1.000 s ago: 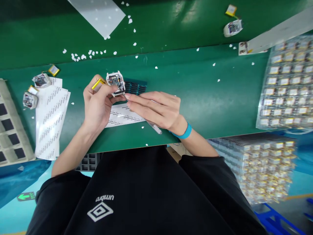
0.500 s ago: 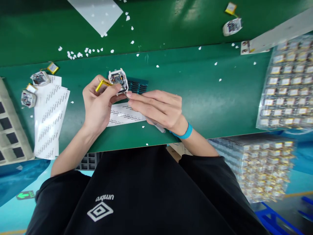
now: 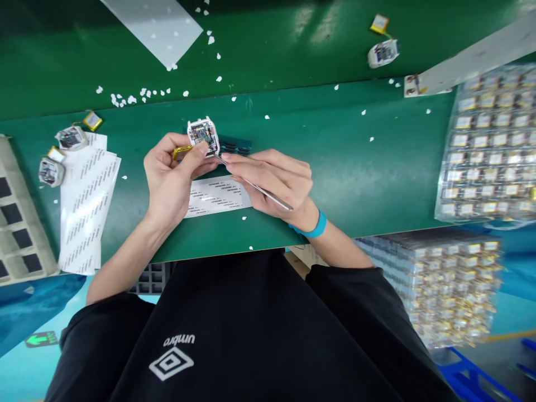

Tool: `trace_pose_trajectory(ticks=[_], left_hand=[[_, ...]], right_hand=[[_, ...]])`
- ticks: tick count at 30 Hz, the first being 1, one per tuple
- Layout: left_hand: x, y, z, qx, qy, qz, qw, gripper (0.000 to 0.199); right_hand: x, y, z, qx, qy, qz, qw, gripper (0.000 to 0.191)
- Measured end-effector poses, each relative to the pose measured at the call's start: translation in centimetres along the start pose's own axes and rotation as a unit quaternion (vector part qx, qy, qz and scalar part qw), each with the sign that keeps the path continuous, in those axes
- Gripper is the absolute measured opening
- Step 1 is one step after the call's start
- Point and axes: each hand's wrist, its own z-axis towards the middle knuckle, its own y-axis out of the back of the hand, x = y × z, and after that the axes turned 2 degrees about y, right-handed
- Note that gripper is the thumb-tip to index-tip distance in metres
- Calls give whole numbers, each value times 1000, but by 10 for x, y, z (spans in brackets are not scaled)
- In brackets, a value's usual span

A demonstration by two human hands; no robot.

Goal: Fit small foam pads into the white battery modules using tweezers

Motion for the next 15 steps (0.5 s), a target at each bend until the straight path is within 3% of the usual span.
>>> trace_pose_trajectory(ticks=[4,6,8,11,13,15], left_hand=[[3,5,2,5,4,14,1000,33],[8,10,18,13,-3,32,999,33],[14,19,52,-1,-17,81,997,30],[16,41,127,-100,-52,210,971,34],[8,61,173,-130,-56,245,959,37],[-7,83,197,-132,-66,272,951,39]], right_hand=[[-2,-1,2,-33,13,5,999,25],[-3,1,4,-49,18,4,999,26],[-3,4,4,-57,23,-2,998,27],[-5,7,4,-63,39,-19,997,26],[-8,6,4,-68,48,-27,996,25],[-10,6,4,-72,49,-33,996,25]])
